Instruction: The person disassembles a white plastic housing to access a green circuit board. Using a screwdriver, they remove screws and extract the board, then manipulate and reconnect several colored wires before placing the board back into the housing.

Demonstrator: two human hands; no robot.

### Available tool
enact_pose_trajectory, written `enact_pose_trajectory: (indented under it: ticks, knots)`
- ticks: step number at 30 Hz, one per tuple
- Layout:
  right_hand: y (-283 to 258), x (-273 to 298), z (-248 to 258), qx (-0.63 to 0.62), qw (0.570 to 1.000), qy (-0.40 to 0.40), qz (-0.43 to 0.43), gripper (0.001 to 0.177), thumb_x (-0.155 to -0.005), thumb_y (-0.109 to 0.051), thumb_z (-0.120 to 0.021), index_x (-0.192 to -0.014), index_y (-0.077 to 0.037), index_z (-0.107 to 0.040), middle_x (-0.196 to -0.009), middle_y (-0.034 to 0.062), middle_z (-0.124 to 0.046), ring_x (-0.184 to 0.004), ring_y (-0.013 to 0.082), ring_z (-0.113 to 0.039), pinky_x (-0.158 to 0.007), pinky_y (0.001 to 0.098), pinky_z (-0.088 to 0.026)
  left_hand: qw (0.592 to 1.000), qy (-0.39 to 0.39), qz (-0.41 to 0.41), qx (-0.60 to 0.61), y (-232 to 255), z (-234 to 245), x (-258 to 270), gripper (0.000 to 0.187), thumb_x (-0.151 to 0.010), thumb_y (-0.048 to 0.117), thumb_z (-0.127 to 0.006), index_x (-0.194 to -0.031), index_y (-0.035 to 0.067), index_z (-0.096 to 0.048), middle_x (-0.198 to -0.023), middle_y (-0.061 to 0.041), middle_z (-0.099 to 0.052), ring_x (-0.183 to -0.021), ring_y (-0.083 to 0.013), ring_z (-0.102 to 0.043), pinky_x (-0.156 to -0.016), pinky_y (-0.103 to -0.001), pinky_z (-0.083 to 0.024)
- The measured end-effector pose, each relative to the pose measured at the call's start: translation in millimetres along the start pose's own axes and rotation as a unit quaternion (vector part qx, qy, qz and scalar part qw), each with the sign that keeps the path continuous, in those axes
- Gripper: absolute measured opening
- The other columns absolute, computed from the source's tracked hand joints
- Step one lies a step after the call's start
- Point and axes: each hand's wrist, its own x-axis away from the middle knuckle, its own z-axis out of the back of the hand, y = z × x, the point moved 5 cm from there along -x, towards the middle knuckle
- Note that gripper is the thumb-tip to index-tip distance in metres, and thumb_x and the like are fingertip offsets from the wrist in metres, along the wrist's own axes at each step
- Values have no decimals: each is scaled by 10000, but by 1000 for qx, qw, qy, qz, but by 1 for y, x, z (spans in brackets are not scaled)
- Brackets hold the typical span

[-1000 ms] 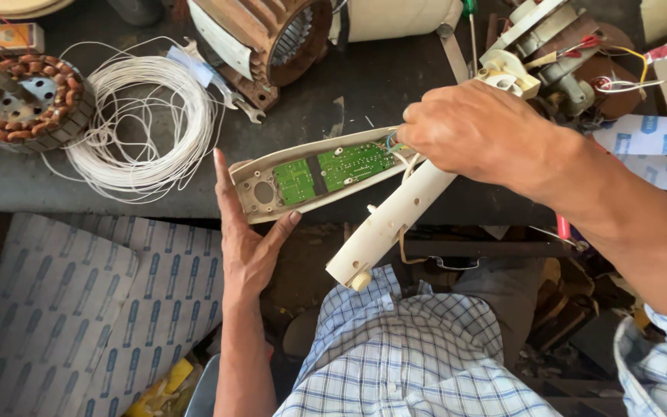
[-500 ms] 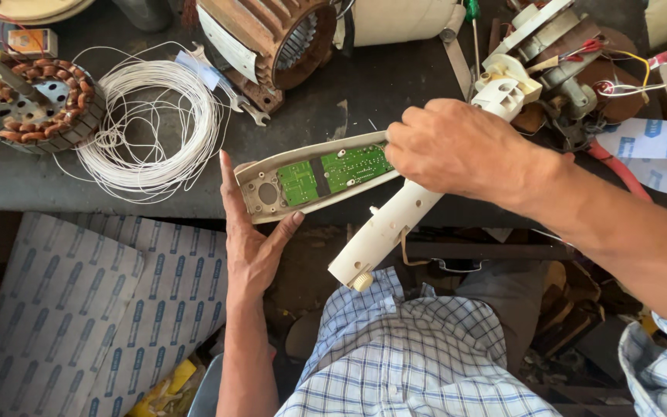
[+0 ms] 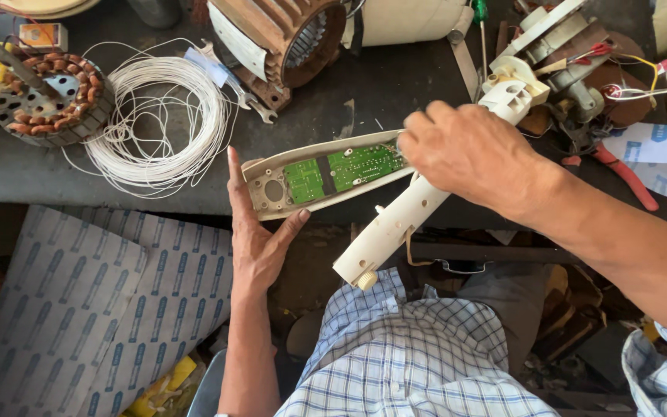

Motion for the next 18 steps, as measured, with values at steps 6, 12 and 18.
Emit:
enact_pose_trajectory:
  ticks: [6, 12, 18]
  knots:
    - [3, 3, -6, 0, 1000, -19, -5, 106, -837, -157, -671, -744, -115, -641, -726, 17, -595, -691, 143, -647, -547, 285, -553, 1000, -3, -11, -19, 0, 0, 0, 1210, -798, 134, -888, -1670, 197, -52, -1554, -168, -412, -1416, -341, -500, -1120, -473, -460]
    - [-4, -3, 8, 13, 999, -3, 29, 126, -824, -162, -674, -710, -118, -643, -743, 9, -593, -733, 151, -651, -538, 279, -546, 1000, 2, -9, -9, 2, 1, -2, 1214, -774, 123, -884, -1662, 198, -59, -1524, -164, -427, -1390, -341, -511, -1105, -465, -468]
    - [-4, -2, 14, -13, 1000, -2, 16, 57, -789, -161, -677, -773, -107, -666, -775, 19, -595, -751, 165, -650, -583, 295, -566, 1000, 3, -21, -18, 4, 2, -1, 1207, -780, 109, -888, -1664, 179, -70, -1487, -173, -454, -1367, -345, -523, -1140, -462, -482]
